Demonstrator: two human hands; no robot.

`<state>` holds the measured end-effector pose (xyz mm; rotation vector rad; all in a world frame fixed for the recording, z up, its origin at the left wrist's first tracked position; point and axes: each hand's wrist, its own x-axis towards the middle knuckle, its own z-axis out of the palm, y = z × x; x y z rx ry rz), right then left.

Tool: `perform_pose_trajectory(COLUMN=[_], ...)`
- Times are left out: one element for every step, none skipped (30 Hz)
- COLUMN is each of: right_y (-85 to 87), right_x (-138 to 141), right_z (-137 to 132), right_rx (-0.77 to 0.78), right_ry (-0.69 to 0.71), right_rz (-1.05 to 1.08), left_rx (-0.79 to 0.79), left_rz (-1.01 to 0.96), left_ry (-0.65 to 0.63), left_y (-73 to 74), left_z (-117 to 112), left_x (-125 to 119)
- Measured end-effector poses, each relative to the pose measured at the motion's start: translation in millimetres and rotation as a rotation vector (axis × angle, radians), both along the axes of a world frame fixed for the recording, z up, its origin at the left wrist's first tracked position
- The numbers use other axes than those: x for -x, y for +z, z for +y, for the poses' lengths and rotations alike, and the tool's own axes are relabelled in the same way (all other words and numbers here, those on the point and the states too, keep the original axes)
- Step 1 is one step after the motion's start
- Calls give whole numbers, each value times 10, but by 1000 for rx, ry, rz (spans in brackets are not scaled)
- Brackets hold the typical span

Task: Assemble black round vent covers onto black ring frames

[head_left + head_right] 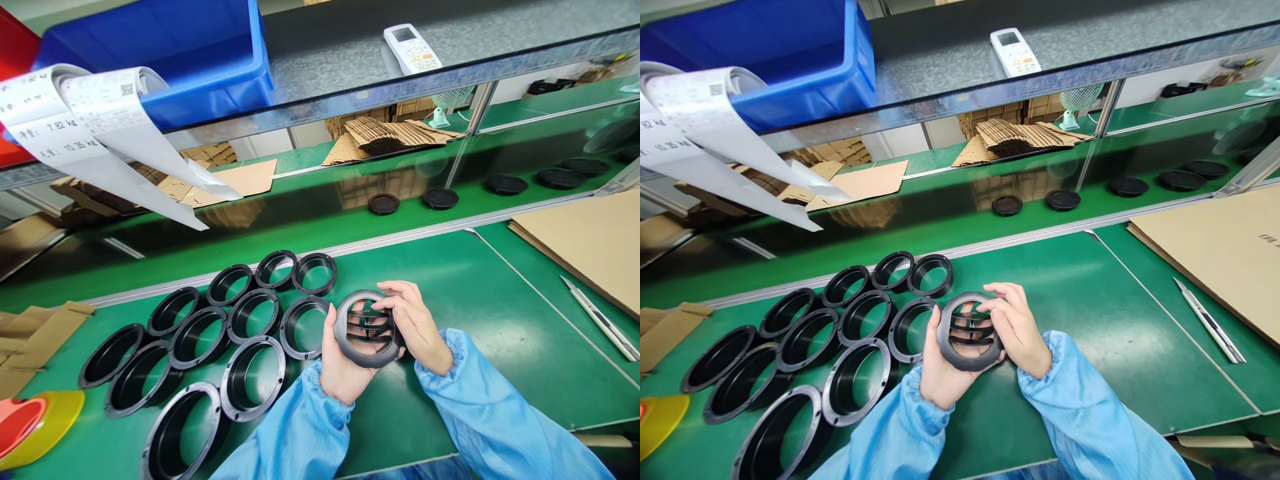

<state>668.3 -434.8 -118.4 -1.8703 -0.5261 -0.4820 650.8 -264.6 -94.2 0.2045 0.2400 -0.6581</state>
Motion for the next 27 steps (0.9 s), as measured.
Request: perform_pose_trajectory(right_y=[1,3,5,7,8,8,8,7,6,6,8,11,16,22,29,37,45,52,59,65,69,73,75,77,78,78,78], right_x=[-2,-3,-3,-3,-2,-1,0,2,3,4,5,6,7,9,10,13,15,17,20,22,24,25,26,26,27,26,26], right_z=[2,4,6,8,9,10,10,10,10,9,9,10,12,14,16,19,21,23,23,23,23,22,20,19,18,17,16], right_rx=[-1,-3,-4,-5,-7,-10,-14,-18,-21,-24,-27,-29,-33,-37,-42,-46,-52,-58,-66,-74,-82,-88,-92,-94,-95,-96,-97], right_ry=[-3,-7,-11,-13,-14,-13,-12,-11,-11,-10,-8,-6,-5,-4,-3,-2,1,5,9,13,17,19,22,25,28,31,33], right_rz=[5,10,15,20,24,26,26,27,28,29,31,33,35,35,34,33,31,28,24,20,15,11,7,5,5,6,6], left_rx=[-1,-2,-2,-1,0,0,-2,-5,-9,-13,-18,-23,-29,-36,-44,-51,-57,-62,-67,-72,-74,-75,-74,-71,-66,-61,-56], left_rz=[2,3,3,2,1,0,1,3,6,9,11,10,7,2,-3,-8,-13,-18,-25,-33,-41,-49,-57,-64,-71,-78,-85], left_ry=[-1,-3,-6,-7,-8,-8,-9,-9,-8,-6,-4,-1,1,3,5,8,12,16,20,23,24,25,24,23,23,23,23], left_y=[5,10,13,15,16,15,12,7,0,-8,-17,-25,-32,-38,-41,-43,-44,-44,-45,-46,-47,-50,-52,-55,-57,-60,-64], left_z=[-2,-3,-3,-2,0,2,4,6,7,7,7,6,5,4,3,3,4,5,6,8,9,10,10,10,10,9,8], left_x=[4,7,9,10,10,10,10,11,11,13,15,18,21,23,25,26,25,24,22,21,20,19,20,21,22,24,25])
